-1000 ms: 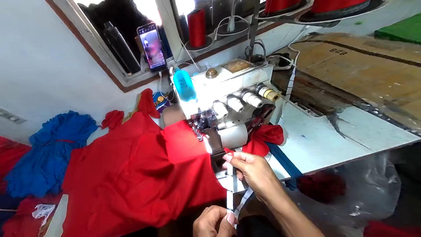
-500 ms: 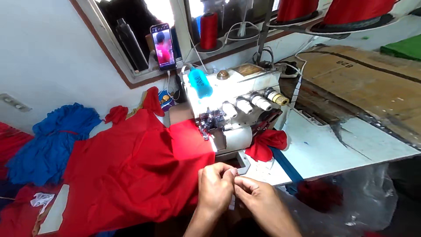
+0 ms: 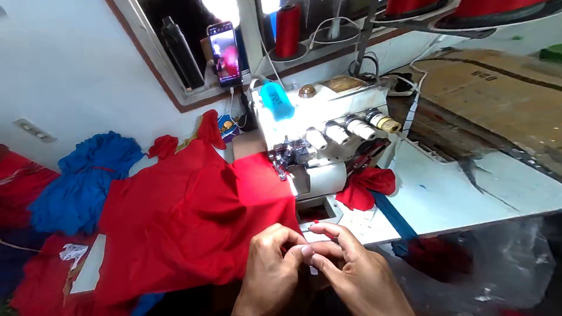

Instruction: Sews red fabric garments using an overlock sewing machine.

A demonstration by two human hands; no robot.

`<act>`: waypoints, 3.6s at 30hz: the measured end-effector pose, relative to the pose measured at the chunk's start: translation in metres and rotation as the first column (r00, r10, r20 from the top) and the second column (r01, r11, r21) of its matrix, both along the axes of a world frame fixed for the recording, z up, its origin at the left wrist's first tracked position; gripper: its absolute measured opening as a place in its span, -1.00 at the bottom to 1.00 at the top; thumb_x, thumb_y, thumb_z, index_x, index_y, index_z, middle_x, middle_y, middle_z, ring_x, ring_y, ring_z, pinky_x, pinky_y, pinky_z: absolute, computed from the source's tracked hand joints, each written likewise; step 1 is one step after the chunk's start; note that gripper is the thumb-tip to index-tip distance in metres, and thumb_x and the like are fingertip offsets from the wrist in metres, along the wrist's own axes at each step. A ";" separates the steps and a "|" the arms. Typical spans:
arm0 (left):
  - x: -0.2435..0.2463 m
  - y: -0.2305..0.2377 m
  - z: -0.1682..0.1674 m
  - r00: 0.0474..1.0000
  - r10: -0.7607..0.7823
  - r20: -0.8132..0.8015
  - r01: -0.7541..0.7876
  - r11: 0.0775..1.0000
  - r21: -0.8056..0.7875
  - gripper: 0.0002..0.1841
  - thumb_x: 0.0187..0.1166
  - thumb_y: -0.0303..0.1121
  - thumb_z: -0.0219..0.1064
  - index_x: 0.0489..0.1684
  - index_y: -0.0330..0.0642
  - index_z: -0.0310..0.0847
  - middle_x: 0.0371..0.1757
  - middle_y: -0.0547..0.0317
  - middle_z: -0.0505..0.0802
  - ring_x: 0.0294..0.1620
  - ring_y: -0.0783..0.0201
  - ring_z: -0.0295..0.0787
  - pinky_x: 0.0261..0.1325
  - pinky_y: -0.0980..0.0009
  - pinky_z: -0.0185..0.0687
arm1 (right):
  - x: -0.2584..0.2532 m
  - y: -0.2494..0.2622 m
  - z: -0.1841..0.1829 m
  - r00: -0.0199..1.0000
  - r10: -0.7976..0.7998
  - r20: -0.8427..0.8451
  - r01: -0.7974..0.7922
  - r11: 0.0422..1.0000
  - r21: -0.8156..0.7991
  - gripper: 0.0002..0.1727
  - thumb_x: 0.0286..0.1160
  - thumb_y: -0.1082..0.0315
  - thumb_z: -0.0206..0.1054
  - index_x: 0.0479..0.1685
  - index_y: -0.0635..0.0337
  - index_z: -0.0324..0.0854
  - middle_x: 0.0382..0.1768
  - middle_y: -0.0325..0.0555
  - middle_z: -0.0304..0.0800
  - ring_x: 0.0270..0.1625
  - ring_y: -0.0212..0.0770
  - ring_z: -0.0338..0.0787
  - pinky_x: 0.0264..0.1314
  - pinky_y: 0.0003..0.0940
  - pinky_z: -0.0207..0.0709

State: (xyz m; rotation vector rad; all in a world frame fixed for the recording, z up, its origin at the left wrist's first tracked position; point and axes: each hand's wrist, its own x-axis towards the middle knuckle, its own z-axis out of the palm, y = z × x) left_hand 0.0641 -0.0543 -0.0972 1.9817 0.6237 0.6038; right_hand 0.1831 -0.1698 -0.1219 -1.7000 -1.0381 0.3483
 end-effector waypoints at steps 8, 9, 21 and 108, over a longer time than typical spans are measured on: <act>-0.013 -0.017 0.017 0.989 0.138 0.044 -0.101 0.878 -0.468 -0.71 0.82 -0.37 0.05 0.08 -0.32 0.70 -0.13 0.15 0.85 -0.36 0.34 0.85 -0.39 0.40 0.85 | -0.004 -0.003 -0.010 0.875 -0.245 0.417 0.129 0.950 0.286 -0.86 0.50 0.39 0.39 -0.27 0.05 0.90 -0.17 -0.13 0.98 -0.17 -0.25 0.90 -0.08 -0.39 0.69; -0.013 -0.021 0.022 0.993 0.120 0.006 -0.098 0.839 -0.536 -0.69 0.83 -0.33 0.02 0.07 -0.33 0.68 -0.20 0.16 0.84 -0.41 0.34 0.84 -0.41 0.38 0.85 | -0.004 -0.004 -0.006 0.840 -0.280 0.465 0.142 0.941 0.308 -0.84 0.51 0.40 0.37 -0.26 0.06 0.90 -0.14 -0.09 0.98 -0.17 -0.19 0.90 -0.09 -0.34 0.68; -0.025 -0.005 0.013 0.999 -0.033 -0.020 0.032 0.997 -0.066 -0.86 0.65 -0.38 0.31 -0.16 -0.21 0.78 -0.19 0.24 0.84 -0.33 0.48 0.80 -0.31 0.53 0.80 | 0.020 -0.006 -0.011 0.858 0.425 -0.288 -0.376 0.902 0.211 -0.66 0.53 0.13 0.38 0.11 0.14 0.76 0.02 -0.27 0.87 0.07 -0.40 0.83 0.14 -0.41 0.75; 0.027 0.051 0.002 0.978 0.203 -0.044 -0.058 0.471 0.880 -0.63 0.40 -0.50 0.25 0.05 -0.02 0.92 0.18 0.15 0.92 0.27 0.08 0.83 0.35 0.19 0.70 | -0.002 0.055 -0.022 0.891 -0.118 -0.439 0.107 0.993 -0.050 -0.75 0.44 0.14 0.48 -0.09 0.10 0.82 -0.43 -0.36 0.83 -0.41 -0.48 0.76 -0.31 -0.48 0.65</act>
